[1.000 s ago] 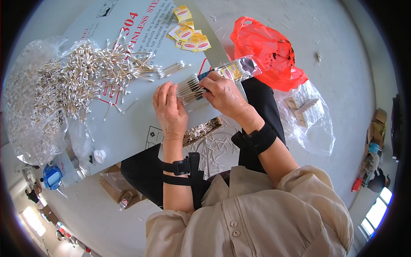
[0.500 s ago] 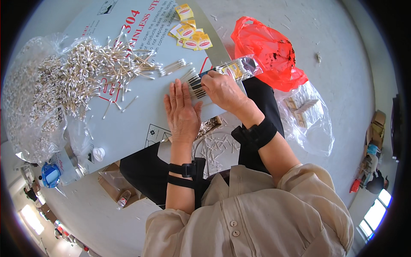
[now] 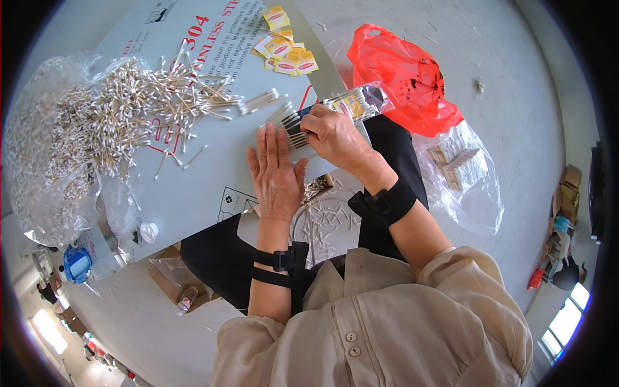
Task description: Organizing cotton swabs and placing them into individual plastic packaging sleeves.
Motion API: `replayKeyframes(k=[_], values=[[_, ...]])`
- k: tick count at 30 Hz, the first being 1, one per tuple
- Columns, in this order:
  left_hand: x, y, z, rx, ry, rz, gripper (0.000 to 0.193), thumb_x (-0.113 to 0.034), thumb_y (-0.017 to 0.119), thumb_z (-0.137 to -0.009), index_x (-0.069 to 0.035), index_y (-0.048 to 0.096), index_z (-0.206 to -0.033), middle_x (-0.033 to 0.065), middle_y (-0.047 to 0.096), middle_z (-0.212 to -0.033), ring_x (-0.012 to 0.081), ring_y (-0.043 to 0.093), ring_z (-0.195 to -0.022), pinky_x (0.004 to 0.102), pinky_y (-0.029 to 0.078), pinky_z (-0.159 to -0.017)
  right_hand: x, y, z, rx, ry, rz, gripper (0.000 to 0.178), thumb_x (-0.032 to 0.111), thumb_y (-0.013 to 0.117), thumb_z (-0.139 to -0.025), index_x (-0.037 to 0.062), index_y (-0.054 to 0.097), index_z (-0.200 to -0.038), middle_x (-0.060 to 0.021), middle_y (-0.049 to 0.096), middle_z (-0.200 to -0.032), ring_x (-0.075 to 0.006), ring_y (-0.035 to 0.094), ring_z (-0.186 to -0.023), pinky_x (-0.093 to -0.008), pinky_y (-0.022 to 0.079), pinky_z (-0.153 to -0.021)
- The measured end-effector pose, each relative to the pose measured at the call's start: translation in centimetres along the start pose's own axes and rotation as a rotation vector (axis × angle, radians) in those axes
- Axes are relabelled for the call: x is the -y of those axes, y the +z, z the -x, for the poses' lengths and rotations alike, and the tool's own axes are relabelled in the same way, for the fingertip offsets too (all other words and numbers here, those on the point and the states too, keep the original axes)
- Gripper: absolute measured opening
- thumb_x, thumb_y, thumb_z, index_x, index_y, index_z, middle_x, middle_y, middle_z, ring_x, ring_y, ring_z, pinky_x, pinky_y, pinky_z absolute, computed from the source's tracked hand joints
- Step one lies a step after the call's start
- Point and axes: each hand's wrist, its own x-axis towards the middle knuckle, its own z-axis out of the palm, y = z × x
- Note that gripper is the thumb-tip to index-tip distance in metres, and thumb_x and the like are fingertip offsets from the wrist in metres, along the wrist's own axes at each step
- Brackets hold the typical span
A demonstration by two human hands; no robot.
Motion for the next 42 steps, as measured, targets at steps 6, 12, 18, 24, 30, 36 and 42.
replayKeyframes(k=[6,12,18,24,30,36,42], values=[[-1.5,-0.9,-0.2,0.082,-0.053,0.002,0.082,-0.042,0.062,-0.09,-0.004,0.026,-0.153,0.0175,0.021,-0.161,0.0336,0.018,-0.15,0.0571,0.014,-0.118,0.7,-0.4,0.4,-0.258,0.082,-0.21,0.009,0.0,0.064,-0.086,-0.0012,0.065,-0.095,-0.0121,0.062,-0.095,-0.0273,0.065,-0.086,-0.0333,0.053,-0.078],[-2.1,-0.2,-0.2,0.103,-0.085,-0.066,0.088,-0.045,0.065,-0.087,-0.005,0.024,-0.154,0.018,0.018,-0.161,0.0336,0.016,-0.15,0.0576,0.012,-0.118,0.2,2.3,2.7,-0.409,0.183,-0.668,0.023,0.012,0.051,-0.102,-0.0036,0.058,-0.118,-0.0087,0.053,-0.125,-0.0162,0.054,-0.117,-0.03,0.043,-0.103],[-0.5,0.8,-2.0,-0.416,-0.235,0.603,0.064,-0.032,0.052,-0.101,0.0,0.027,-0.151,0.0239,0.022,-0.158,0.0378,0.021,-0.147,0.0494,0.021,-0.118,0.8,3.9,2.1,-0.464,0.149,-0.728,0.037,0.022,0.048,-0.105,-0.0027,0.053,-0.131,-0.0121,0.044,-0.146,-0.0184,0.046,-0.129,-0.0307,0.036,-0.11],[-0.1,2.3,-4.6,-0.565,-0.288,0.864,0.053,-0.031,0.038,-0.107,0.002,0.03,-0.148,0.0218,0.027,-0.155,0.033,0.032,-0.143,0.0423,0.033,-0.114,-0.2,3.4,-1.7,-0.407,0.139,-0.791,0.044,0.03,0.045,-0.106,-0.0012,0.051,-0.137,-0.0119,0.046,-0.144,-0.0175,0.045,-0.131,-0.0299,0.034,-0.112],[-0.2,2.3,-5.4,-0.56,-0.331,1.029,0.052,-0.032,0.04,-0.106,0.0,0.032,-0.147,0.0184,0.04,-0.146,0.027,0.048,-0.129,0.0398,0.037,-0.109,-0.6,3.7,-2.9,-0.304,0.149,-0.813,0.045,0.029,0.043,-0.107,-0.0037,0.049,-0.137,-0.0122,0.054,-0.135,-0.0187,0.051,-0.127,-0.0315,0.04,-0.109],[-0.6,2.1,-5.9,-0.622,-0.374,0.982,0.055,-0.04,0.04,-0.106,0.001,0.039,-0.143,0.0192,0.055,-0.129,0.023,0.053,-0.117,0.0384,0.042,-0.103,0.3,4.2,-1.7,-0.326,0.202,-0.856,0.044,0.028,0.043,-0.107,-0.0037,0.049,-0.136,-0.0123,0.055,-0.132,-0.0201,0.05,-0.128,-0.0328,0.04,-0.109],[0.2,1.2,-4.9,-0.453,-0.154,0.601,0.06,-0.04,0.046,-0.103,-0.001,0.035,-0.147,0.0208,0.046,-0.145,0.0321,0.042,-0.136,0.0471,0.033,-0.112,0.5,4.3,-0.5,-0.443,0.192,-0.932,0.045,0.028,0.042,-0.107,-0.0043,0.048,-0.138,-0.015,0.052,-0.138,-0.0221,0.048,-0.132,-0.0341,0.038,-0.112]])
